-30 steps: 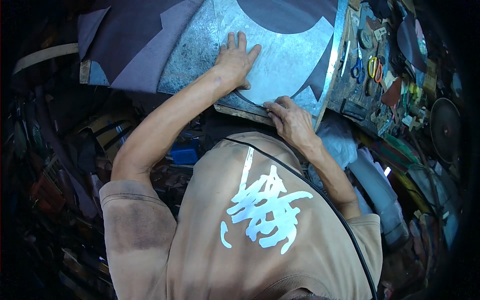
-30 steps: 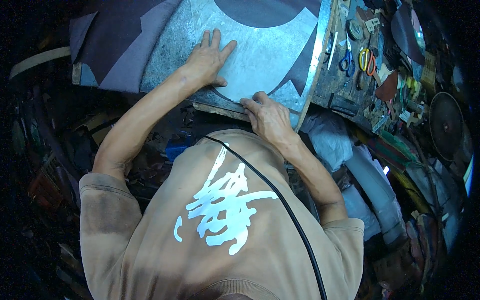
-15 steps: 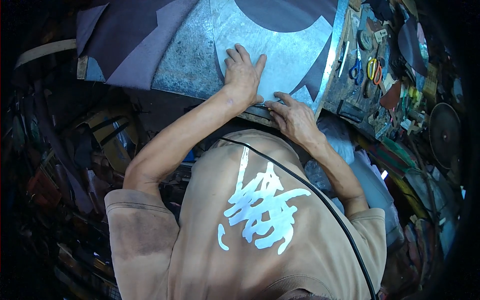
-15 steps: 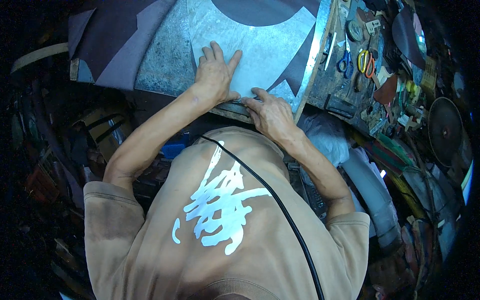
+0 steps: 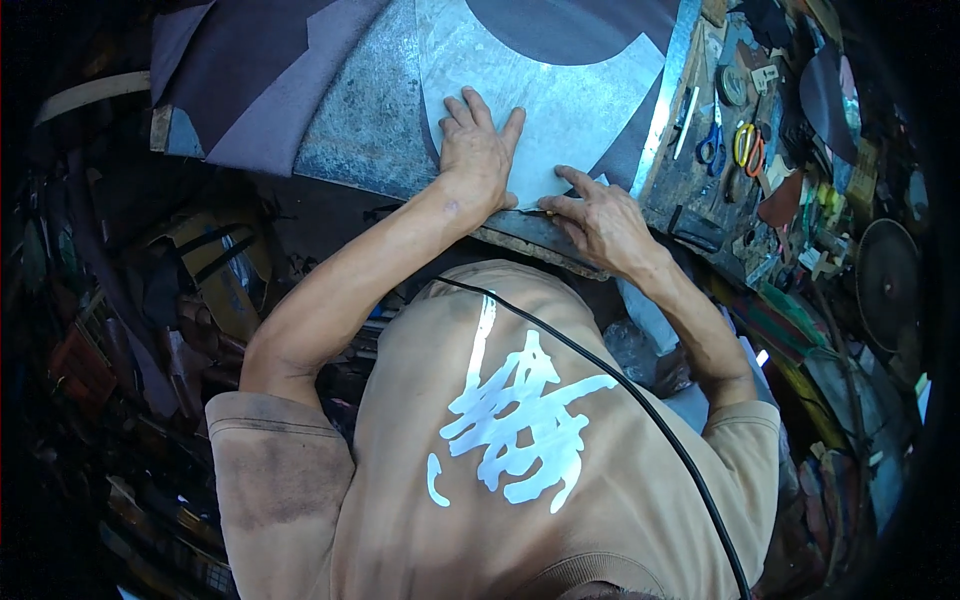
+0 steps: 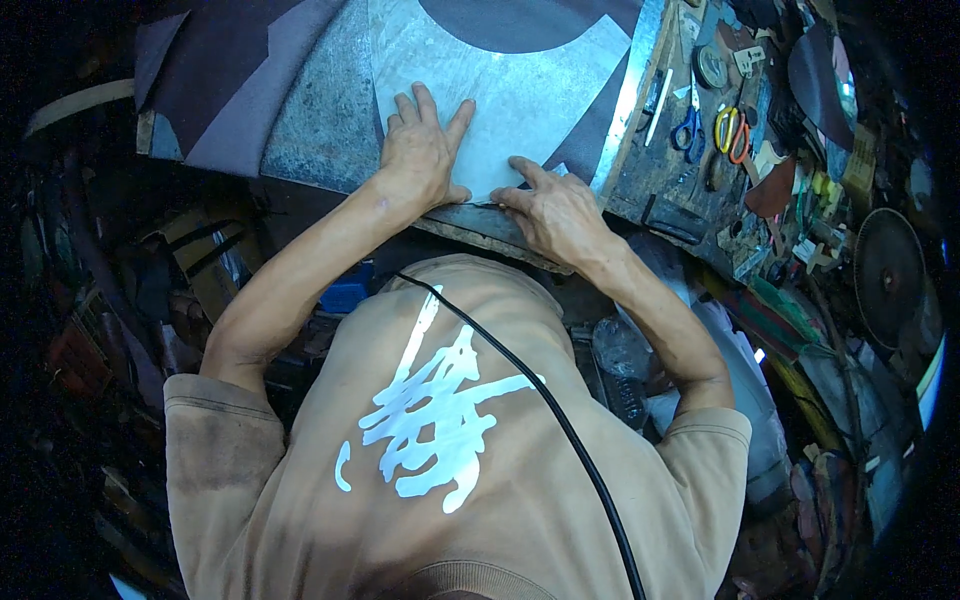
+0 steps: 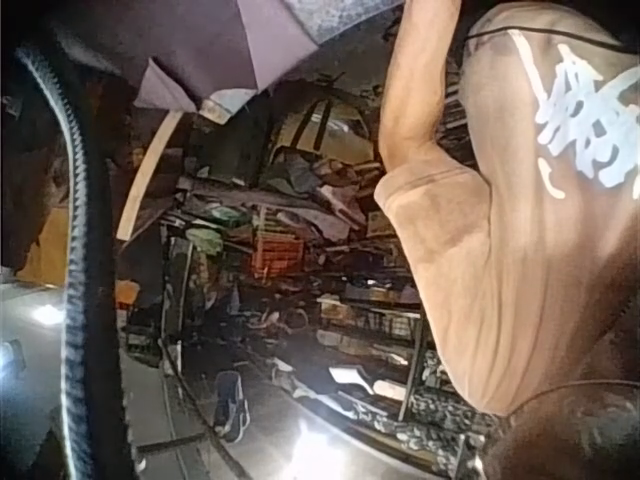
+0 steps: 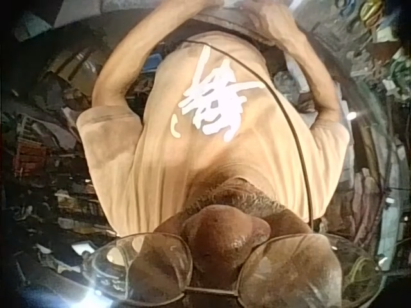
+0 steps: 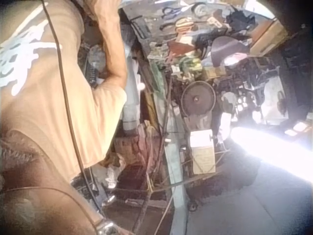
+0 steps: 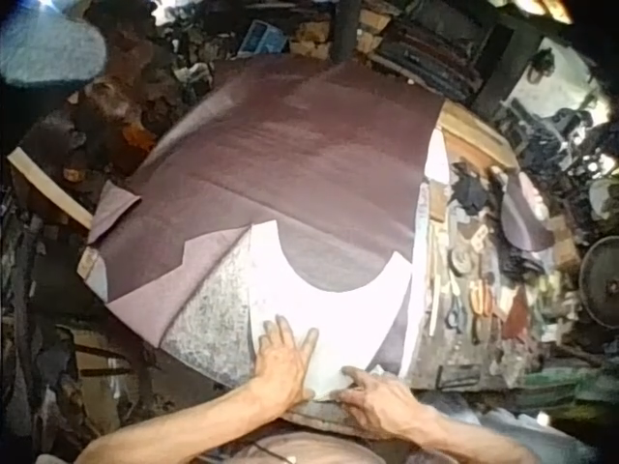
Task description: Cutting a shoe pattern from a large piece of leather using a utility knife.
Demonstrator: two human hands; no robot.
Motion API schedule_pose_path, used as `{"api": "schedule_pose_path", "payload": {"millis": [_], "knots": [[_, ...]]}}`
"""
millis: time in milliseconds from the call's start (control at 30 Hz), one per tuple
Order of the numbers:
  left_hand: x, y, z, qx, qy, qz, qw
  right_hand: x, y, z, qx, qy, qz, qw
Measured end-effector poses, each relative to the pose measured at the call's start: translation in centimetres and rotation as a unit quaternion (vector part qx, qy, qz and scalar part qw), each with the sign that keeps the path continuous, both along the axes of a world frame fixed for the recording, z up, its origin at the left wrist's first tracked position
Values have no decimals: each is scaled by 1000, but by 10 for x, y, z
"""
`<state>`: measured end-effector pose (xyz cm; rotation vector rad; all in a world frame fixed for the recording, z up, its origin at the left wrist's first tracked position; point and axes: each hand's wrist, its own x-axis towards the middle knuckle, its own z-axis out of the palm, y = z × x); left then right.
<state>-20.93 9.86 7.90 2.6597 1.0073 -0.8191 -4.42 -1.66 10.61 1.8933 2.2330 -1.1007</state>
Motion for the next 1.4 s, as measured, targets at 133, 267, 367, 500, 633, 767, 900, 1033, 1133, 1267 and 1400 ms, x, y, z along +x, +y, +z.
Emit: {"api": "schedule_pose_path", "payload": {"millis": [133,267,367,500,633,767,900,1033,1133,1267,1400], "knots": [[-1,-1,0,-3,3,3,1000,14,2,-5,8,0,28,1000],[0,0,0,-8,4,1,1000,27,13,-9,11,7,63,998],[-1,3,2,-7,10,-6,1000,32,27,-6,-13,10,76,997],[-3,6,3,0,0,-17,1000,36,38,-10,38,30,108,993],[-8,12,-2,12,-52,-32,998,31,45,5,-15,-1,111,994],[-27,51,-27,17,-224,-34,974,31,37,29,-19,-9,20,1000],[-37,85,-45,27,-339,-28,940,20,68,35,-13,47,-253,966],[-34,107,-46,64,-343,-10,937,20,139,3,131,75,-229,962],[-31,126,-42,16,-308,-22,951,28,216,-20,169,76,-135,973],[-28,146,-45,16,-266,-15,964,25,299,-48,205,82,6,975],[-25,163,-26,28,-216,34,975,18,333,-62,172,51,101,979]]}}
